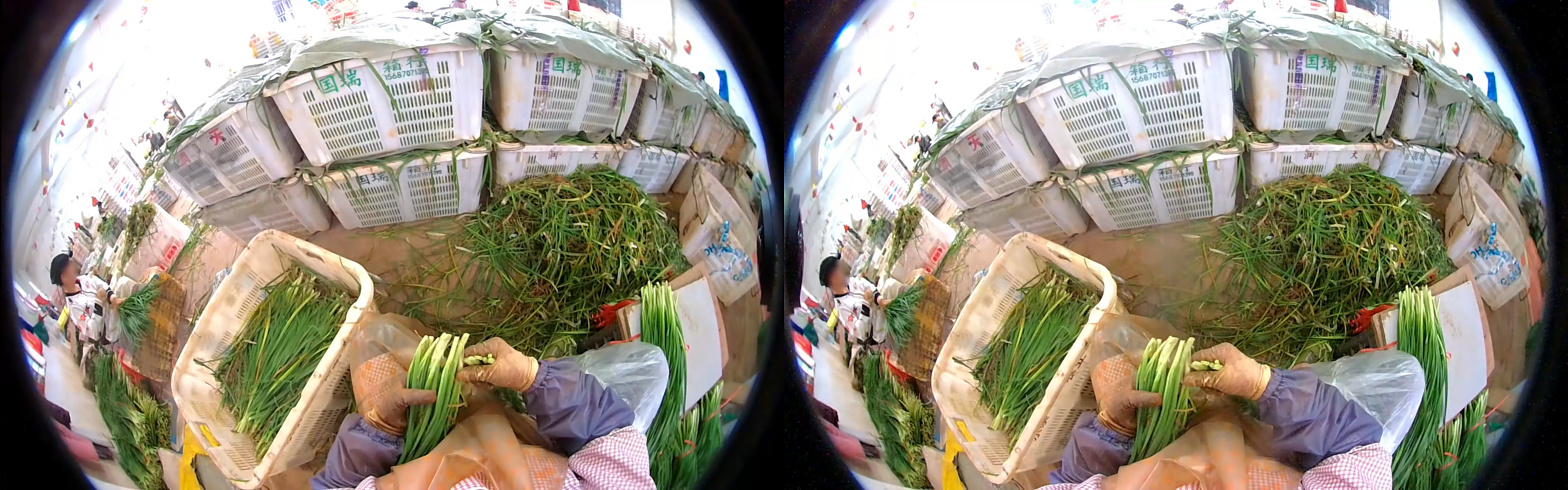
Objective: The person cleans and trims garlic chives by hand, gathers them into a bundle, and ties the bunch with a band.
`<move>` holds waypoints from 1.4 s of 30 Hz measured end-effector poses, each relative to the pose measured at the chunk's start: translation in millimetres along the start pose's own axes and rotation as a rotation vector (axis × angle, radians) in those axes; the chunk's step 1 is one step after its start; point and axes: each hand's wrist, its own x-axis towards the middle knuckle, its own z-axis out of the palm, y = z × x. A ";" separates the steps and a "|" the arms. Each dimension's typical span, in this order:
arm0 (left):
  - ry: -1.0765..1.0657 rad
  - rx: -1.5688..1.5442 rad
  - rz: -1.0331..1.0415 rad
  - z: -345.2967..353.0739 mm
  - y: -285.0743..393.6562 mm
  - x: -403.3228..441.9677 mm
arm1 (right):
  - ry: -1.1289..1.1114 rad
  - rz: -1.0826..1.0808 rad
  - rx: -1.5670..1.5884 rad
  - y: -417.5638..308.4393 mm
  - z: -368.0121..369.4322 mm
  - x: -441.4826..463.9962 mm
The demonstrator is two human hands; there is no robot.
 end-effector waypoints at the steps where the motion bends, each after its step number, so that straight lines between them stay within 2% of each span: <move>1: -0.019 0.019 0.008 1.7 1.3 0.1 | 0.004 0.003 0.003 0.9 -2.8 1.1; 2: -0.019 0.016 0.002 5.6 4.5 -0.7 | -0.020 -0.006 -0.115 2.3 -8.0 2.5; 3: -0.086 0.120 0.093 12.6 14.8 -1.6 | -0.047 -0.025 -0.239 -0.4 -12.6 6.0; 4: -0.017 0.593 0.194 15.6 25.5 -1.3 | -0.033 0.033 -0.233 -3.6 -11.2 0.5; 5: 0.132 1.305 0.264 18.9 36.2 -1.3 | -0.035 -0.108 -0.199 10.5 -13.9 3.1; 6: 0.299 1.772 0.287 22.9 46.3 -2.3 | 0.002 -0.393 -0.292 7.3 -12.9 17.2; 7: 0.261 1.723 0.534 17.4 29.4 -6.7 | -0.178 -0.205 -0.282 7.0 -26.4 13.4; 8: 0.215 1.684 0.776 12.7 12.1 -12.1 | -0.157 -0.147 -0.200 8.2 -19.9 6.1; 9: 0.250 1.592 0.692 9.5 16.3 -2.9 | -0.148 -0.091 -0.168 -4.2 -17.2 4.9; 10: 0.159 1.129 0.466 7.0 9.3 -0.7 | -0.138 -0.036 -0.135 -15.7 -15.5 5.1; 11: 0.119 0.445 0.273 9.9 2.0 1.2 | -0.156 -0.194 -0.156 -0.9 -12.8 2.6; 12: 0.111 0.152 0.172 10.9 -6.4 1.3 | -0.147 -0.219 -0.139 17.3 -19.0 7.1; 13: 0.108 0.090 0.164 4.1 -1.2 1.6 | -0.151 -0.139 -0.193 6.6 -19.9 5.4; 15: 0.007 -0.044 0.170 -2.2 -9.1 7.2 | 0.157 -0.367 -0.345 25.5 -30.9 17.1; 17: 0.059 -0.007 0.174 6.7 -6.8 7.0 | 0.314 -0.459 -0.418 26.2 -38.9 18.0; 18: 0.096 -0.024 0.159 5.9 -8.9 6.8 | 0.591 -0.530 -0.428 21.7 -59.8 18.4; 19: 0.127 -0.032 0.162 4.4 -8.4 8.8 | 0.620 -0.517 -0.532 25.2 -64.4 18.8; 20: 0.133 -0.035 0.154 1.6 -9.3 8.8 | 0.751 -0.534 -0.640 15.0 -81.9 11.2; 21: 0.128 -0.044 0.146 -3.6 -12.1 7.3 | 1.126 -0.314 -0.704 26.0 -133.6 11.2; 22: 0.115 -0.046 0.152 -8.4 -11.4 7.8 | 1.206 -0.341 -0.821 28.7 -134.4 11.6; 23: 0.104 -0.050 0.154 -10.9 -11.2 7.0 | 1.265 -0.160 -0.984 32.6 -156.5 7.0; 25: 0.118 -0.062 0.175 -7.8 -7.6 6.2 | 1.293 0.028 -1.159 24.3 -154.0 -4.1; 27: 0.132 -0.113 0.096 -5.2 -6.9 9.2 | 1.120 -0.342 -0.680 41.2 -149.3 -1.3; 28: 0.139 -0.106 0.119 -2.0 -6.6 10.3 | 1.096 -0.335 -0.569 31.9 -139.8 -4.0; 29: 0.141 -0.105 0.120 0.9 -5.4 12.0 | 0.902 -0.458 -0.393 28.2 -121.5 -1.2; 30: 0.139 -0.105 0.109 3.1 -5.3 13.4 | 0.454 -0.419 -0.328 4.7 -68.0 -2.5; 31: 0.128 -0.105 0.102 3.9 -4.2 15.9 | 0.475 -0.349 -0.213 0.4 -58.4 -2.9; 32: 0.113 -0.097 0.073 2.7 -2.3 16.2 | 0.377 -0.246 -0.200 -6.0 -31.5 -0.1; 33: 0.111 -0.096 0.063 3.0 -4.6 17.1 | 0.297 -0.303 -0.181 11.0 -13.7 17.5; 35: 0.111 -0.148 0.109 2.2 -6.5 18.2 | 0.218 -0.162 0.088 8.8 -10.6 20.5; 36: 0.212 -0.168 0.169 0.9 -7.9 14.9 | 0.209 -0.157 0.090 5.6 -8.1 19.8; 37: 0.212 -0.168 0.169 -3.4 -7.4 15.5 | 0.230 -0.167 0.175 2.8 -11.0 14.5; 39: 0.059 -0.226 0.127 -14.8 -8.2 15.5 | 0.282 -0.150 0.338 -0.5 -19.7 3.4; 41: 0.046 -0.266 0.150 -12.3 -13.0 15.4 | 0.286 -0.147 0.458 7.1 -44.2 -2.3; 42: 0.098 -0.257 0.137 -3.0 -9.3 11.5 | 0.370 -0.164 0.442 10.8 -53.0 -4.1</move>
